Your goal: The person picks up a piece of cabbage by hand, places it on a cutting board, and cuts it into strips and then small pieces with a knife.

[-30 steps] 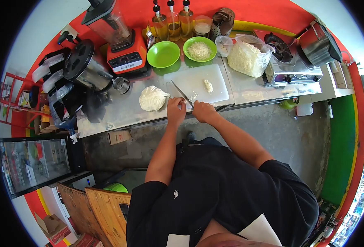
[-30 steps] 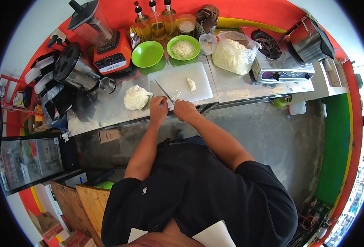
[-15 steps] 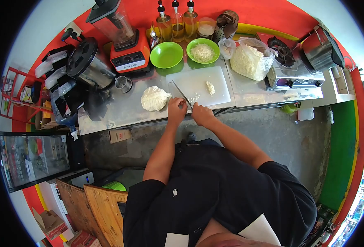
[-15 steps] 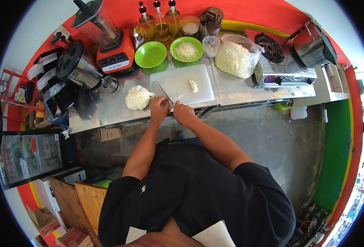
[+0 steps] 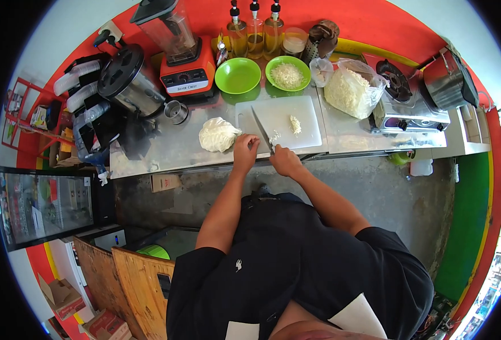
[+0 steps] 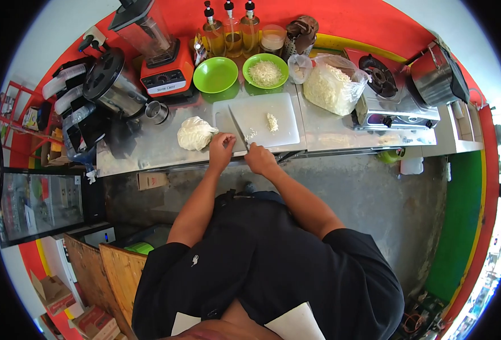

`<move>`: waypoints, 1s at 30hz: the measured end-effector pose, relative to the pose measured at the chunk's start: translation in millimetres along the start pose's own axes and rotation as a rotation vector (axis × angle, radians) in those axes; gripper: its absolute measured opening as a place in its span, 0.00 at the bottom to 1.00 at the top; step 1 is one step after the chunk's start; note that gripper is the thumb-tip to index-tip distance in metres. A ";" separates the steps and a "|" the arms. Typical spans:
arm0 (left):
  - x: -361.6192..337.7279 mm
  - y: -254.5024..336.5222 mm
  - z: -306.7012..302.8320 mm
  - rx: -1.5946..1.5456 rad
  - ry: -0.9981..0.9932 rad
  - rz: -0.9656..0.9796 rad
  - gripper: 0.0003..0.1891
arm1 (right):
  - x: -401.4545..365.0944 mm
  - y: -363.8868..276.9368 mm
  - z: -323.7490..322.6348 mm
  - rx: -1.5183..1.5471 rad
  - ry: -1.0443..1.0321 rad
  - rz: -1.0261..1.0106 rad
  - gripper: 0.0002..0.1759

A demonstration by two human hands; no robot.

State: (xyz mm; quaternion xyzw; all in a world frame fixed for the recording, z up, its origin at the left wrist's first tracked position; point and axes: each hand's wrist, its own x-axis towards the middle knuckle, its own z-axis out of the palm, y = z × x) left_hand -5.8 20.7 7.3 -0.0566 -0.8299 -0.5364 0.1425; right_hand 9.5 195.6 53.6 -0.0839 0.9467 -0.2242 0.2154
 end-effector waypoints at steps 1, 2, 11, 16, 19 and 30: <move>1.0 0.7 -1.2 -0.002 0.015 -0.005 0.05 | -2.2 4.9 -2.6 0.025 0.019 0.002 0.17; 0.9 1.3 -2.9 -0.019 0.013 -0.012 0.05 | -4.8 8.2 -2.9 0.050 0.038 0.007 0.19; 0.9 4.9 -6.6 0.023 0.016 -0.106 0.09 | -21.8 30.0 -3.7 0.087 -0.037 -0.249 0.20; -2.9 1.6 -2.1 -0.004 0.015 -0.025 0.08 | -33.5 57.2 -16.1 0.093 -0.072 -0.200 0.20; -2.1 2.5 -1.8 0.024 0.027 0.022 0.06 | -40.1 75.9 -21.7 0.089 -0.002 -0.010 0.20; -6.3 1.4 -8.0 0.076 -0.111 0.014 0.06 | -28.4 78.9 -10.6 0.087 0.177 0.128 0.21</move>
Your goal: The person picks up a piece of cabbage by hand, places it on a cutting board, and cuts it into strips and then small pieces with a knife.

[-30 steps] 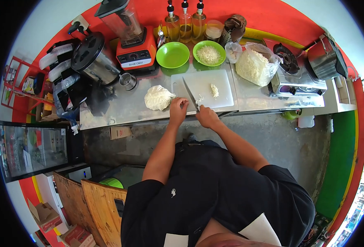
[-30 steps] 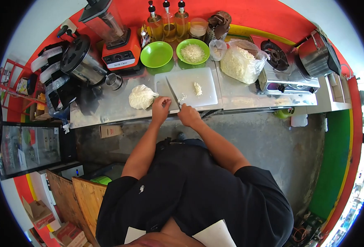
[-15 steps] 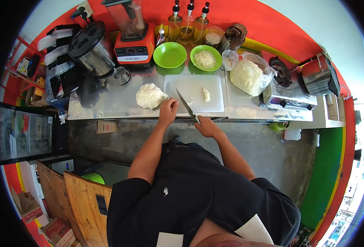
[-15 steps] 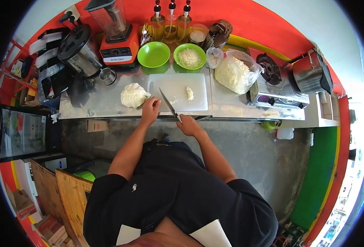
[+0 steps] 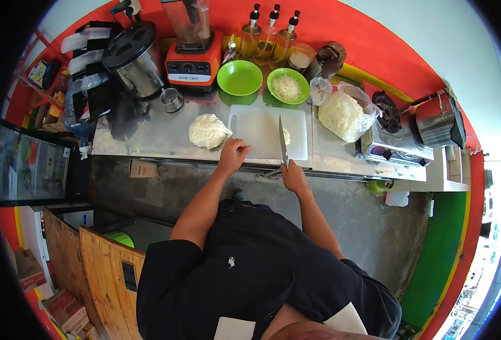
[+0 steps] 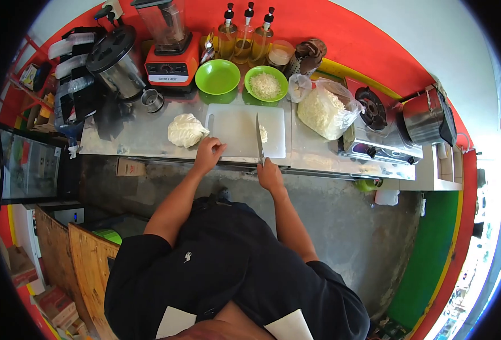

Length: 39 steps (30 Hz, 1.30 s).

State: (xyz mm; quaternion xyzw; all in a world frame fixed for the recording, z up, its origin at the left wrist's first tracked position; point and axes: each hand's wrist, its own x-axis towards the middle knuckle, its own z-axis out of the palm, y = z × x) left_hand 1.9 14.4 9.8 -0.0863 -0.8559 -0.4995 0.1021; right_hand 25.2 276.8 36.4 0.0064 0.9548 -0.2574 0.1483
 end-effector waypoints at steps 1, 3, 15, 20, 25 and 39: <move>-0.2 -1.6 -1.6 0.013 0.007 -0.003 0.06 | -1.7 -2.2 1.0 0.006 -0.005 -0.012 0.21; 0.9 -3.1 -1.8 0.086 -0.041 0.028 0.05 | -6.6 -2.5 -1.4 -0.004 0.052 -0.090 0.18; 10.8 23.4 -60.3 0.286 0.453 -0.032 0.13 | -7.4 -46.9 -22.2 0.363 -0.126 -0.096 0.14; 3.2 1.0 -80.2 0.508 0.566 -0.208 0.17 | -10.6 -77.6 -33.9 0.181 -0.202 -0.293 0.17; 8.2 -16.4 -85.9 0.430 0.491 -0.260 0.15 | -9.1 -90.4 -28.7 0.158 -0.230 -0.334 0.17; 11.4 -31.5 -119.4 0.337 0.454 -0.215 0.07 | -9.1 -91.4 -17.2 0.071 -0.249 -0.402 0.21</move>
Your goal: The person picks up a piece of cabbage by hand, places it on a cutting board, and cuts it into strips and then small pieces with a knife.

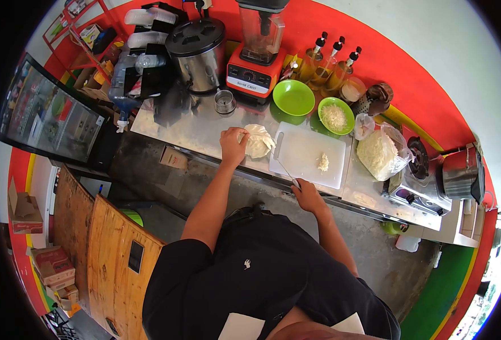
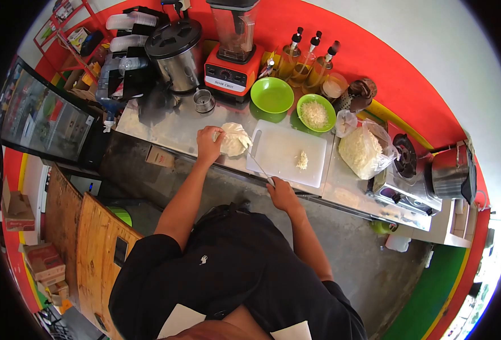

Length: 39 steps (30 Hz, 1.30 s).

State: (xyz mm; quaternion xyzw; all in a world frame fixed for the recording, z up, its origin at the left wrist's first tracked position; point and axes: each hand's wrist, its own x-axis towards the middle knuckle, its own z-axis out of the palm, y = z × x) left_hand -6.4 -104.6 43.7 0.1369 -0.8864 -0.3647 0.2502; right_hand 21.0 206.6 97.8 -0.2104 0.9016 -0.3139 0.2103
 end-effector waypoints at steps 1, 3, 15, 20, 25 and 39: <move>3.8 -1.5 -3.4 -0.034 0.012 0.004 0.06 | -0.2 -1.1 -0.5 0.010 0.001 0.001 0.21; 10.2 -2.0 -10.3 -0.065 0.022 0.009 0.06 | -0.3 -2.1 -3.7 -0.001 -0.015 0.011 0.22; 16.2 -12.5 -69.7 -0.601 -0.041 -0.259 0.07 | 8.7 7.1 -6.9 -0.014 -0.070 0.036 0.20; -21.2 26.6 -78.5 -0.659 -0.022 -0.410 0.08 | -9.7 -3.1 -27.0 0.131 0.082 0.051 0.17; -46.5 59.3 -47.3 -0.683 -0.074 -0.428 0.07 | -25.0 18.2 -22.1 0.168 0.163 0.177 0.17; -55.6 105.1 110.0 -0.243 -0.495 -0.033 0.09 | -67.6 44.9 -4.7 0.174 0.313 0.262 0.15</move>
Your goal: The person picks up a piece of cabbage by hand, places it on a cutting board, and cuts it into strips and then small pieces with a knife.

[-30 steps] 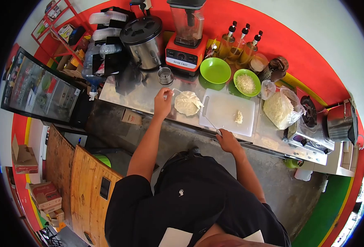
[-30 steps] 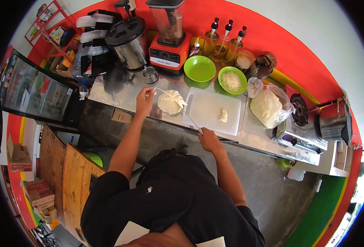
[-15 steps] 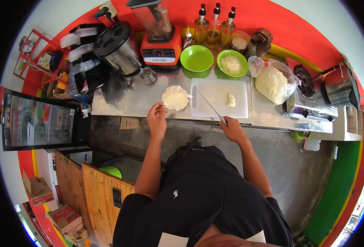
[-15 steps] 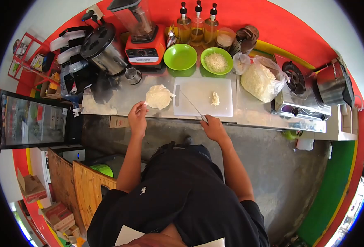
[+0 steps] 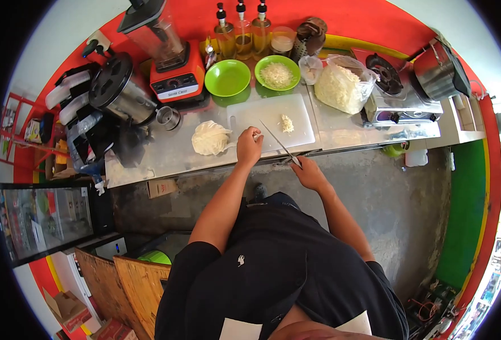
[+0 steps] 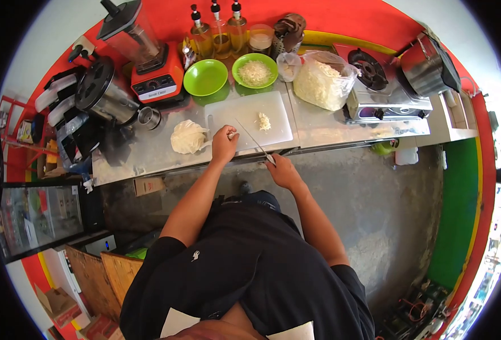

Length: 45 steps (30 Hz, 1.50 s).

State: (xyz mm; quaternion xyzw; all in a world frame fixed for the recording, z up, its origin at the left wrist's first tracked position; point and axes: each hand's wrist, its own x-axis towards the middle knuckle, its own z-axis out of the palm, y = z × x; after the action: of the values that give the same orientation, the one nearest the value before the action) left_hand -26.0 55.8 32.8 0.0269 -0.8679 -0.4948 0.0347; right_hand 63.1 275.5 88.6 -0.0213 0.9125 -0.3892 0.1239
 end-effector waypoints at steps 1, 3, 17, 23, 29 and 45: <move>-0.2 4.6 3.4 -0.006 -0.011 0.008 0.09 | -2.9 4.7 -1.1 -0.009 0.012 -0.008 0.15; -2.1 10.3 6.4 -0.094 -0.131 -0.061 0.13 | -5.6 11.9 -5.7 0.012 -0.006 0.045 0.15; -8.2 -0.3 3.8 0.183 0.017 0.325 0.11 | 7.2 -25.3 1.6 -0.216 0.018 0.110 0.21; -1.1 5.6 15.9 0.324 -0.054 0.339 0.06 | 7.3 -33.1 2.7 -0.389 -0.021 0.131 0.22; 2.4 8.6 19.3 0.396 -0.069 0.316 0.04 | 6.4 -31.6 2.4 -0.448 -0.016 0.125 0.21; 1.1 19.3 22.2 0.357 -0.037 0.193 0.03 | 19.4 -18.4 23.9 -0.545 -0.123 0.123 0.19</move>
State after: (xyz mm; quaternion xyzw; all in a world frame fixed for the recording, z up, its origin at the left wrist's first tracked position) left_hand -29.2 84.6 38.1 -0.0597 -0.9409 -0.3277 0.0609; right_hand 49.1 243.2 81.8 -0.0222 0.9738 -0.1191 0.1922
